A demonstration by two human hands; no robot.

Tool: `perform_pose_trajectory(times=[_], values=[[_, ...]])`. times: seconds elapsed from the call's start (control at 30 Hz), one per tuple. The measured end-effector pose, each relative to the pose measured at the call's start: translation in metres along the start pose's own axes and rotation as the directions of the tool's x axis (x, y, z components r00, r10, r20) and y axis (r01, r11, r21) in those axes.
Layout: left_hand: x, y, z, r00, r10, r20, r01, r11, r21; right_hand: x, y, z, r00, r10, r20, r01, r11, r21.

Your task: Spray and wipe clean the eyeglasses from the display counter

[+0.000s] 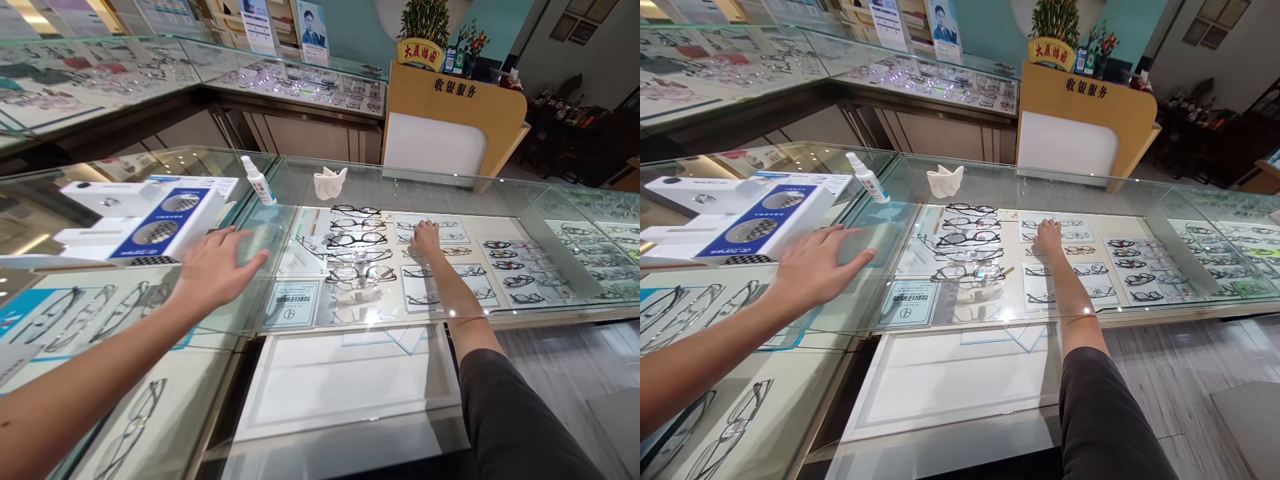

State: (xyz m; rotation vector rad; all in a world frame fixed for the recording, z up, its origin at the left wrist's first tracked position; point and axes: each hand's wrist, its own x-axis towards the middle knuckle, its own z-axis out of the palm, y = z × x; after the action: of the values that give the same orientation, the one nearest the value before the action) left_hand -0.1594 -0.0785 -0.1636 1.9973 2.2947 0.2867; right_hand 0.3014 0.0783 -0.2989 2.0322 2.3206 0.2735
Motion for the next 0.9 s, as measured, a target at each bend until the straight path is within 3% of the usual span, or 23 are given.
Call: perform_pose_trajectory(times=[0.5, 0.77, 0.9], values=[[-0.003, -0.002, 0.0, 1.0, -0.002, 0.002, 0.002, 1.0, -0.001, 0.019, -0.014, -0.004, 0.999, 0.025, 0.045, -0.023, 0.999, -0.048], [-0.003, -0.001, -0.001, 1.0, -0.006, 0.001, 0.006, 1.0, 0.005, 0.019, -0.005, -0.003, 1.0, -0.013, 0.018, 0.014, 0.999, -0.042], [-0.002, 0.0, -0.001, 1.0, 0.0, 0.013, 0.0, 1.0, 0.002, 0.018, -0.011, -0.012, 0.997, -0.051, -0.053, 0.048, 0.998, -0.04]])
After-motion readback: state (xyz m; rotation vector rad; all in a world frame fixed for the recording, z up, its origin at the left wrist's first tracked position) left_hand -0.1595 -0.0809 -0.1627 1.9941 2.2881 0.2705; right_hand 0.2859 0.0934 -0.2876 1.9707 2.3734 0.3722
